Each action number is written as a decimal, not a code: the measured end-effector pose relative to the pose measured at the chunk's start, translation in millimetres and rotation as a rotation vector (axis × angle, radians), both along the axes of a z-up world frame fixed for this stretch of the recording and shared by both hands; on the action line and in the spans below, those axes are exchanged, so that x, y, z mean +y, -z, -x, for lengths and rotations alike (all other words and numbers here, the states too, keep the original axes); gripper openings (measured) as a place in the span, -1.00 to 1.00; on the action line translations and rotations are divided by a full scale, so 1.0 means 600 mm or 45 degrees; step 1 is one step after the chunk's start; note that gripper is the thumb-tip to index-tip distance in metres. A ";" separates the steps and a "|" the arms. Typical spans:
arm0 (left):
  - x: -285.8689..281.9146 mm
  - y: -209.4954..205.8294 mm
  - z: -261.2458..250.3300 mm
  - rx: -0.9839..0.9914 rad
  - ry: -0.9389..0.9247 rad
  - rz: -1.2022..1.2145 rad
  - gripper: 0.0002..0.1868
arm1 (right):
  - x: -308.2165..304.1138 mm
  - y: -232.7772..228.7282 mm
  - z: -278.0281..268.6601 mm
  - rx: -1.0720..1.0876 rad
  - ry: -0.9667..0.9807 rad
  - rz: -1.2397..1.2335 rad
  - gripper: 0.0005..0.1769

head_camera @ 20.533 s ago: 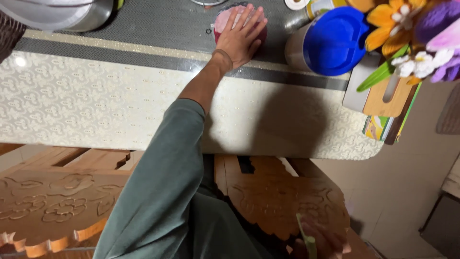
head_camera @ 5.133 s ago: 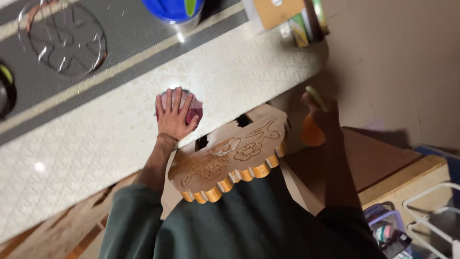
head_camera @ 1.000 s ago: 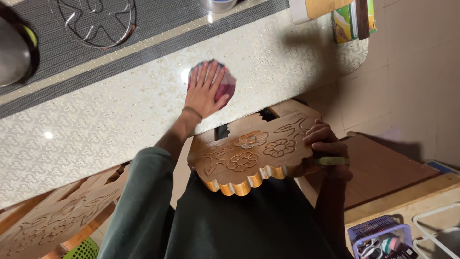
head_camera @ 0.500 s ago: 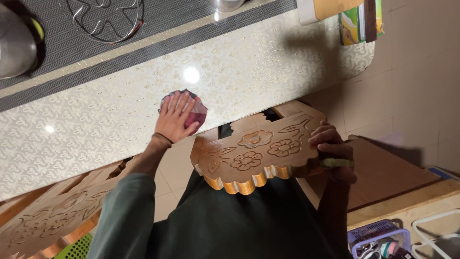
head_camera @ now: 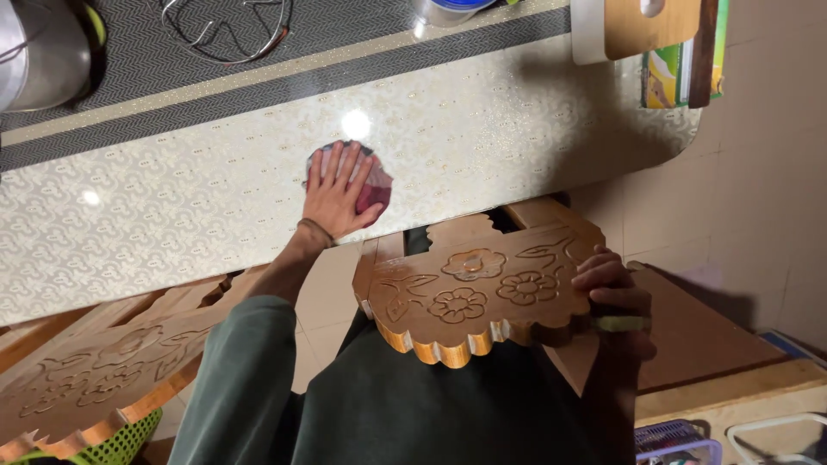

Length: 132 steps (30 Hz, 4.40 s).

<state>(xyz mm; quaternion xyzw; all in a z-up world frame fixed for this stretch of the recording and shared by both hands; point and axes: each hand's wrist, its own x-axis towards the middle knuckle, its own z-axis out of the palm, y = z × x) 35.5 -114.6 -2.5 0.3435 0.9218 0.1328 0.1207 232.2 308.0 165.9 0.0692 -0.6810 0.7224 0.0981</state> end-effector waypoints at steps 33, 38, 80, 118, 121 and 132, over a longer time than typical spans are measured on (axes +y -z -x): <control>0.165 -0.009 0.025 -0.081 0.127 -0.008 -0.13 | 0.002 0.000 0.004 0.028 0.001 -0.018 -0.31; 0.107 0.005 -0.009 -0.178 0.015 0.224 -0.11 | 0.013 0.009 -0.005 0.011 -0.037 -0.040 -0.34; 0.145 0.017 0.061 -0.153 0.276 0.147 -0.03 | 0.007 0.013 -0.010 -0.038 0.051 0.024 -0.13; 0.100 0.021 0.014 -0.065 0.680 -0.065 -0.10 | -0.018 -0.021 0.014 -0.039 0.086 0.077 -0.40; 0.030 0.018 0.009 -0.025 0.663 -0.134 -0.12 | -0.014 -0.018 0.011 -0.037 0.073 0.064 -0.39; -0.147 -0.012 0.023 -0.073 0.743 0.514 -0.09 | -0.018 -0.025 0.019 -0.040 0.084 0.060 -0.35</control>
